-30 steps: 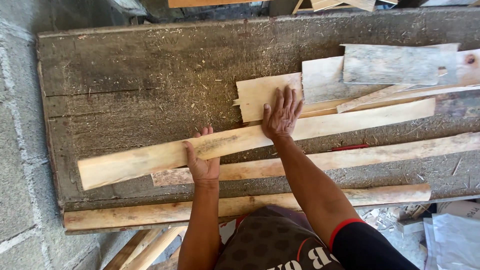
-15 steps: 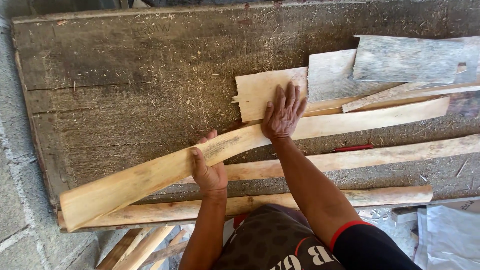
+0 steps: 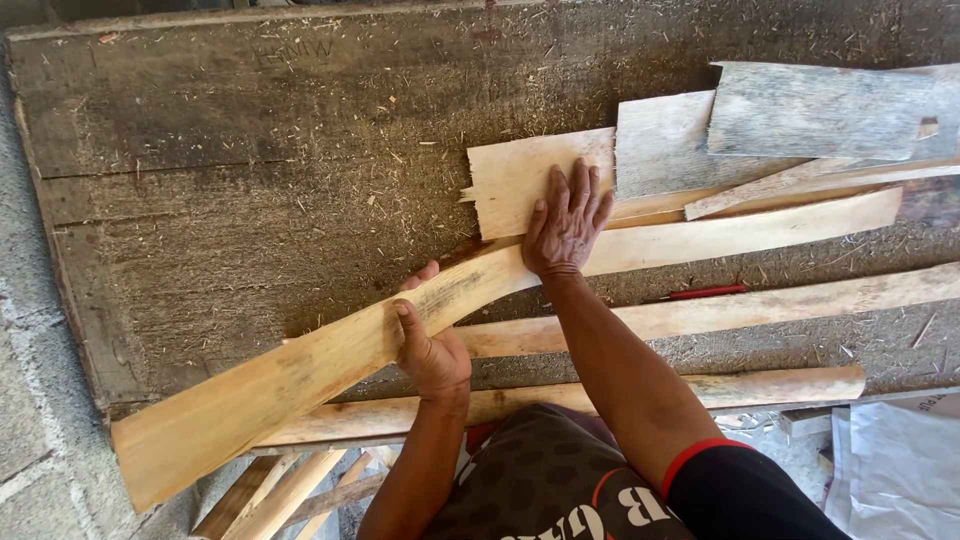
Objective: The recorder is using a utility knife to strip thin pieces of bark or wood from larger strips on a workshop bench.
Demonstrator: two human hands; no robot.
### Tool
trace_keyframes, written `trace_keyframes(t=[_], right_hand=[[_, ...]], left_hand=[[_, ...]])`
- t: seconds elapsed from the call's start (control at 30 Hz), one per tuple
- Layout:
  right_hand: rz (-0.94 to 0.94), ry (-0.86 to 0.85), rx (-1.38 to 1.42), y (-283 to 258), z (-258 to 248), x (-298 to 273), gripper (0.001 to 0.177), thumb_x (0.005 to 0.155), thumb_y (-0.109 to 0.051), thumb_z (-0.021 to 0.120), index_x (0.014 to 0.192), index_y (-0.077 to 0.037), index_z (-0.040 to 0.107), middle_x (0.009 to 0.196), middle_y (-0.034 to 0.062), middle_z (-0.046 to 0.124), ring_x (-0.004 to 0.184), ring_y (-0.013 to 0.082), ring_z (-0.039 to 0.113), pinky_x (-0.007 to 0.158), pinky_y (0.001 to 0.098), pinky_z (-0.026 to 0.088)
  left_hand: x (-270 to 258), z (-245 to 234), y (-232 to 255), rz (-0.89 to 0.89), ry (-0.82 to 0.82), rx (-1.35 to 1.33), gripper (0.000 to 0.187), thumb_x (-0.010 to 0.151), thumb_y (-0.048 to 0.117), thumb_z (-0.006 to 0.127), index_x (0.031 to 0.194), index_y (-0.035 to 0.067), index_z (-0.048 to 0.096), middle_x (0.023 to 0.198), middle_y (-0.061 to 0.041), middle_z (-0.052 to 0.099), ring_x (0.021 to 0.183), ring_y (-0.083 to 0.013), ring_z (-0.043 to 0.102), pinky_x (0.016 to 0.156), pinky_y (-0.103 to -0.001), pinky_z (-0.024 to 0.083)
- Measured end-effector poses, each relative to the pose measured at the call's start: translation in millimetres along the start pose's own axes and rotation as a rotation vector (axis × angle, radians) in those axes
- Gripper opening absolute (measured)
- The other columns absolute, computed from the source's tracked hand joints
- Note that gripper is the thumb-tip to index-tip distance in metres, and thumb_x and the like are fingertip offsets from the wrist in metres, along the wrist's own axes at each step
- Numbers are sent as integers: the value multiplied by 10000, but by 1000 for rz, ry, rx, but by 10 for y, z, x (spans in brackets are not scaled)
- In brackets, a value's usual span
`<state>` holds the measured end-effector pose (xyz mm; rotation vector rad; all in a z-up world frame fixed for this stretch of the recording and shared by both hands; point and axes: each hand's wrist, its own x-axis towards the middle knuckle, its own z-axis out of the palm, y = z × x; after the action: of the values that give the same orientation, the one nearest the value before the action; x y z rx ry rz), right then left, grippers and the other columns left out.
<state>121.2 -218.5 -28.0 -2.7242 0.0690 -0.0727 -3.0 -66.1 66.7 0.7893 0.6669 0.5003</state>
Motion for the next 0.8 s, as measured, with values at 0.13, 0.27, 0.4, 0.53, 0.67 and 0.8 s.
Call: trace_keyframes(t=[0.13, 0.27, 0.4, 0.53, 0.67, 0.8], right_hand=[[0, 3, 7, 16, 18, -12, 572, 1079, -390, 322, 1555, -113, 476, 1693, 192, 290, 1593, 376, 191, 1276, 600, 25], [-6, 10, -17, 32, 58, -3, 561, 1079, -387, 327, 1558, -126, 461, 1693, 183, 279, 1590, 374, 195, 1273, 597, 27], [-21, 13, -37, 73, 59, -2, 551, 1077, -368, 354, 1563, -119, 428, 1683, 186, 280, 1581, 376, 200, 1265, 597, 37], [-62, 63, 52, 67, -75, -41, 506, 1084, -327, 389, 1540, -115, 448, 1661, 185, 312, 1580, 372, 223, 1270, 603, 85], [-257, 114, 191, 150, -389, -77, 374, 1106, -281, 426, 1409, -103, 552, 1570, 175, 436, 1529, 375, 344, 1271, 601, 205], [-323, -49, 34, 230, -896, -92, 312, 1080, -301, 469, 1165, -105, 695, 1262, 127, 685, 1351, 339, 548, 1217, 599, 268]], left_hand=[[-41, 69, 3, 8, -14, 16, 434, 1018, 403, 659, 1219, 21, 620, 1295, -229, 690, 1273, -302, 626, 1186, -503, 429], [170, -33, -6, -12, 53, 27, 406, 1016, 360, 650, 1215, 9, 606, 1271, -229, 691, 1271, -333, 629, 1190, -508, 435], [514, -317, -52, -137, 90, -170, 404, 1019, 341, 632, 1217, -7, 575, 1262, -214, 658, 1307, -376, 602, 1223, -539, 419], [792, -758, -226, -174, 29, -302, 392, 1042, 331, 623, 1233, -4, 555, 1275, -183, 619, 1338, -391, 572, 1237, -564, 406], [965, -754, 5, -285, 72, -348, 407, 1021, 364, 601, 1234, 20, 555, 1292, -197, 631, 1342, -387, 569, 1219, -560, 410], [1060, -518, 545, -328, 123, -301, 447, 1008, 418, 576, 1246, 40, 557, 1296, -210, 648, 1347, -371, 583, 1196, -565, 429]])
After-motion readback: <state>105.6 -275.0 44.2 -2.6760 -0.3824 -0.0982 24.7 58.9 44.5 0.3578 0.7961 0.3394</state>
